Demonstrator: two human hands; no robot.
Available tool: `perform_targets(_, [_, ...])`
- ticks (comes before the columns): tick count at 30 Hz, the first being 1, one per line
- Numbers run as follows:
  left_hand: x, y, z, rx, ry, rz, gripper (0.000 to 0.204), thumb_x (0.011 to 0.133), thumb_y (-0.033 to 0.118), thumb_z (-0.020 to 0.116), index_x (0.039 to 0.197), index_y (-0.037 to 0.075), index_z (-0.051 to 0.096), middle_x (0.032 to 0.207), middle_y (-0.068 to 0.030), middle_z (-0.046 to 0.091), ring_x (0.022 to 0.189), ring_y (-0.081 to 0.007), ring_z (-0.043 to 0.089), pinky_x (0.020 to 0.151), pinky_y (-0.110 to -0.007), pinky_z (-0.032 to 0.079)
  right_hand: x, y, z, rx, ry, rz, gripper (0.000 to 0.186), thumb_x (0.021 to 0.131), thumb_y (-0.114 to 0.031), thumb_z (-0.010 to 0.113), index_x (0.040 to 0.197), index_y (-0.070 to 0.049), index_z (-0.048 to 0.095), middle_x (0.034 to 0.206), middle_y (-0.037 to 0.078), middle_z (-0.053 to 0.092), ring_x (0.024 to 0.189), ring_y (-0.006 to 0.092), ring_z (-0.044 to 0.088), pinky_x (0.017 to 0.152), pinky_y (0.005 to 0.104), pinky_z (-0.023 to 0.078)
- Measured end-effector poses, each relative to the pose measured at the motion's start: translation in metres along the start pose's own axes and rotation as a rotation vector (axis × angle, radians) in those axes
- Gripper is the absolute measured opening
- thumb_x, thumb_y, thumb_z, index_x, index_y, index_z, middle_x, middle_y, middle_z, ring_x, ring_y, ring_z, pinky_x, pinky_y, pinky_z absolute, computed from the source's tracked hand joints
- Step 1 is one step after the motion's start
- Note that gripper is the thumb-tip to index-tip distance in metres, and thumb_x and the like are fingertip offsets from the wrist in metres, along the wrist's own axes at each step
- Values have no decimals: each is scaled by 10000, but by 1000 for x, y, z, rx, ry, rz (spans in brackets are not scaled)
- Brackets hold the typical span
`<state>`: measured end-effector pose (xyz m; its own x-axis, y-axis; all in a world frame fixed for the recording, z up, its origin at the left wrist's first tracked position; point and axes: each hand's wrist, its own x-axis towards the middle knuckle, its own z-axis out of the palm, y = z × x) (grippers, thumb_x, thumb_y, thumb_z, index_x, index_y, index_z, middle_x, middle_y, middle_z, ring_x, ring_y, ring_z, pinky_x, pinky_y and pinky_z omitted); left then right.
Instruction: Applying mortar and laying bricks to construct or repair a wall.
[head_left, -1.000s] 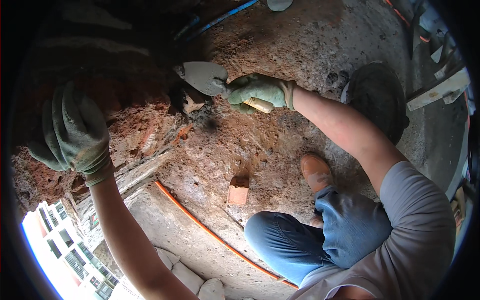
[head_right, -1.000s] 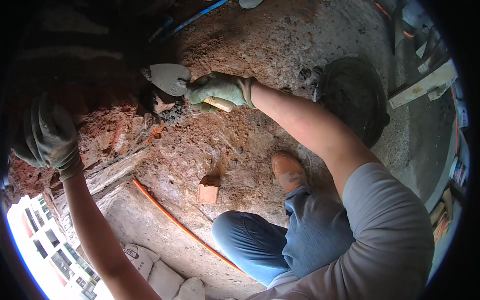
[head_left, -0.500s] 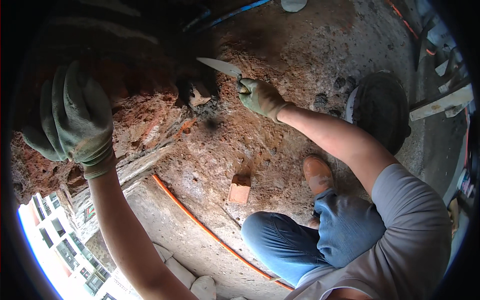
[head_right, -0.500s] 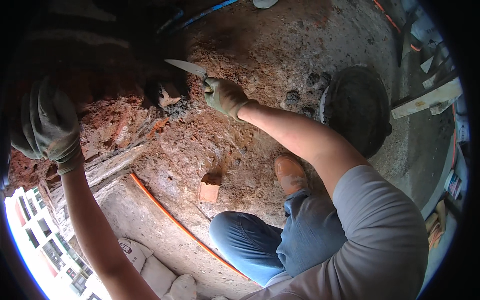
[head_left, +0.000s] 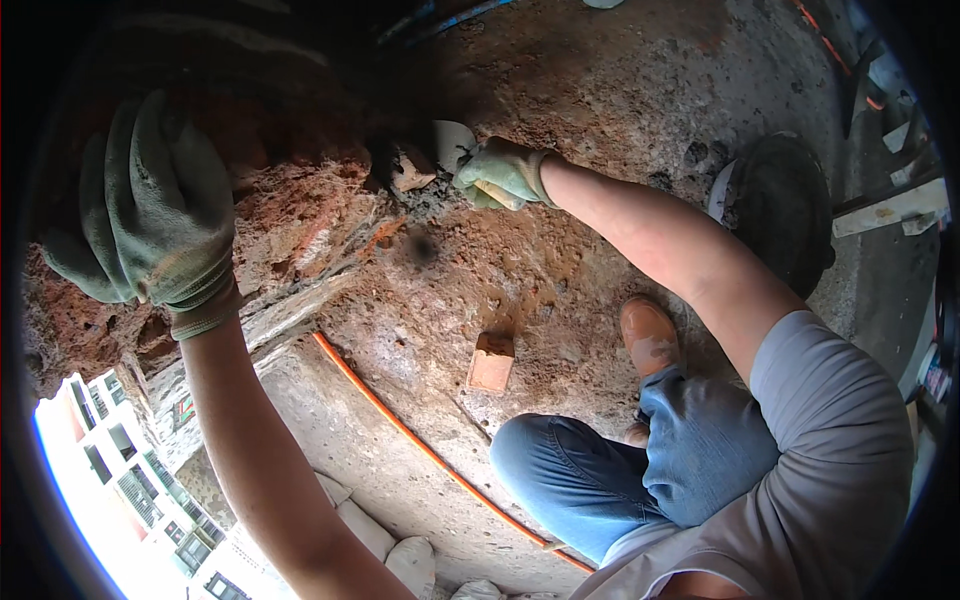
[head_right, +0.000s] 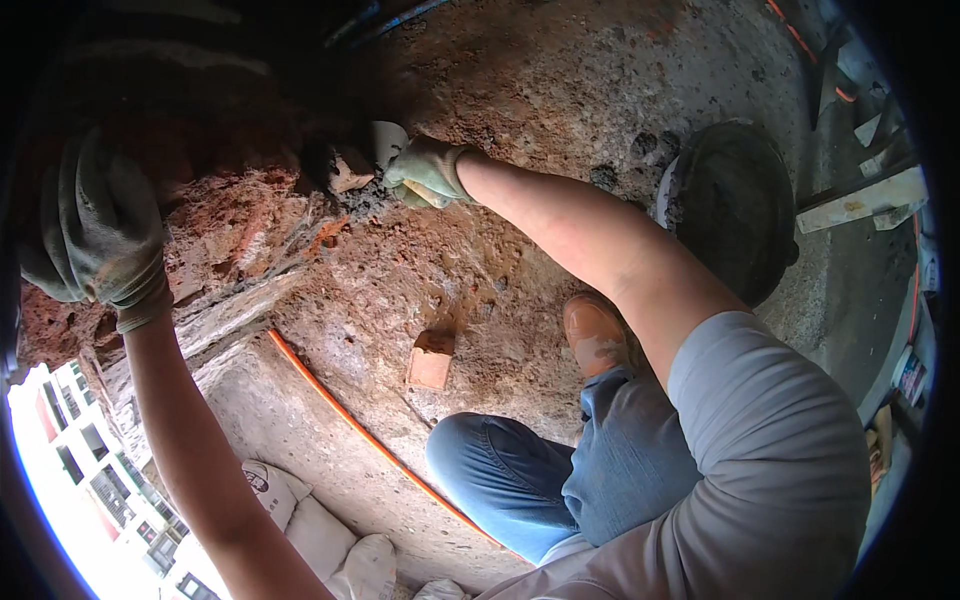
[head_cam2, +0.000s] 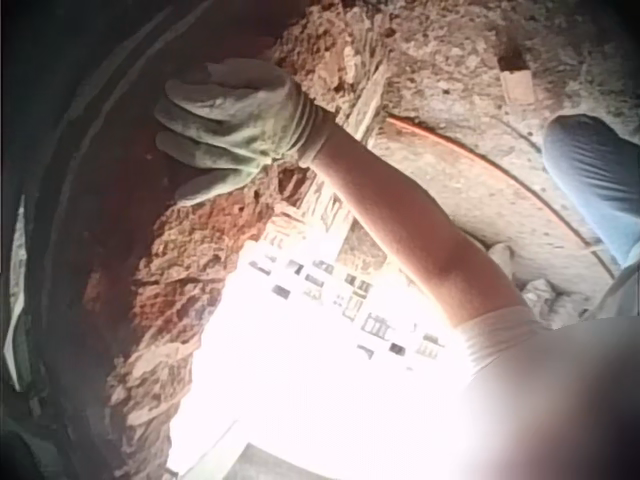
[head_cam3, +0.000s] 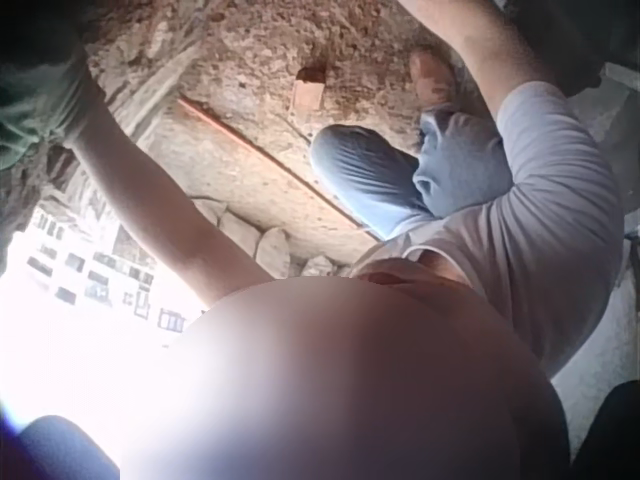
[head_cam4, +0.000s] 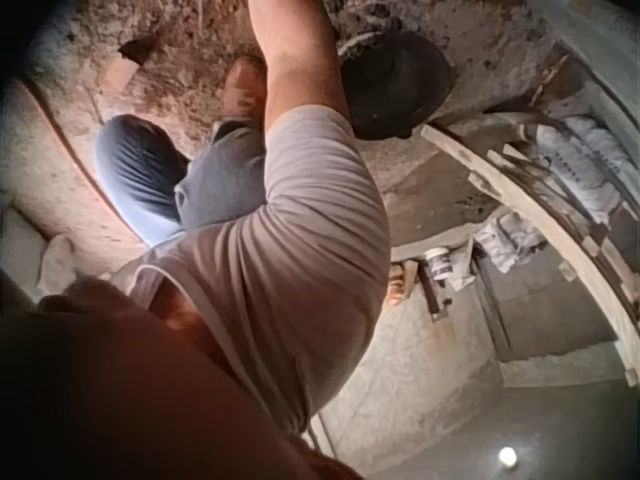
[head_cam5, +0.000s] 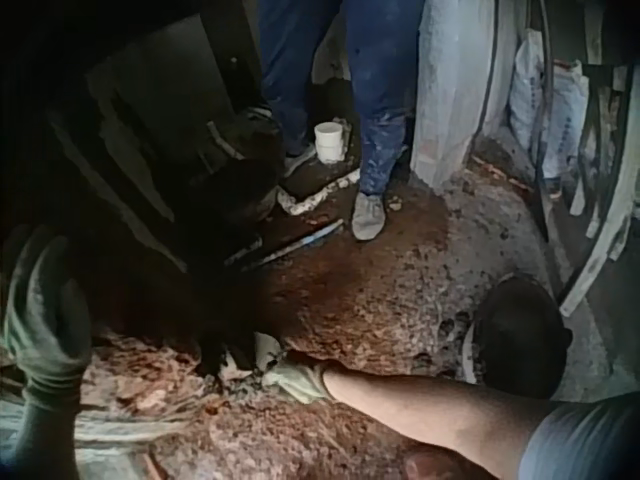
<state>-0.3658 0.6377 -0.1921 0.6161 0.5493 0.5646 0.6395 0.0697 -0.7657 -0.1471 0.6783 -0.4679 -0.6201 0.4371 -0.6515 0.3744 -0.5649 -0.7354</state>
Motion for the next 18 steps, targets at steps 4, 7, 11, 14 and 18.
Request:
perform_targets(4, [-1,-3,11,-21,3,81,248,913,190,621,1152,137,660,1108,-45,716,1000,-256,675,913,-384,512,23,51,-22,511,-226,-28,154,901,-167,662,929,-15,665,840,104,678,720,175,666,598,296,565])
perform_targets(7, [-6,-8,14,24,27,44,218,906,259,630,1103,191,695,1099,18,720,1037,-227,658,934,-431,461,1,52,-28,628,-228,-19,172,905,-159,669,997,-14,676,903,82,686,785,171,677,670,289,583])
perform_targets(11, [-9,-15,19,8,-4,112,263,907,247,624,1155,173,672,1127,1,709,1038,-252,659,943,-407,484,-54,25,-27,551,-32,-337,260,877,-160,729,1092,-30,663,1016,66,677,896,151,671,765,293,586])
perform_targets(14, [-15,-20,23,-98,-28,98,255,906,253,629,1144,174,675,1128,1,709,1040,-248,657,940,-408,486,-59,19,-22,579,150,-704,259,899,-119,702,1119,-10,619,915,2,594,826,106,589,728,287,556])
perform_targets(18, [-4,-6,14,-41,10,45,246,898,264,642,1133,203,680,1119,45,712,1033,-211,662,946,-438,435,-33,41,-18,208,536,-908,152,945,-69,612,1082,-4,595,835,0,511,775,88,508,720,272,525])
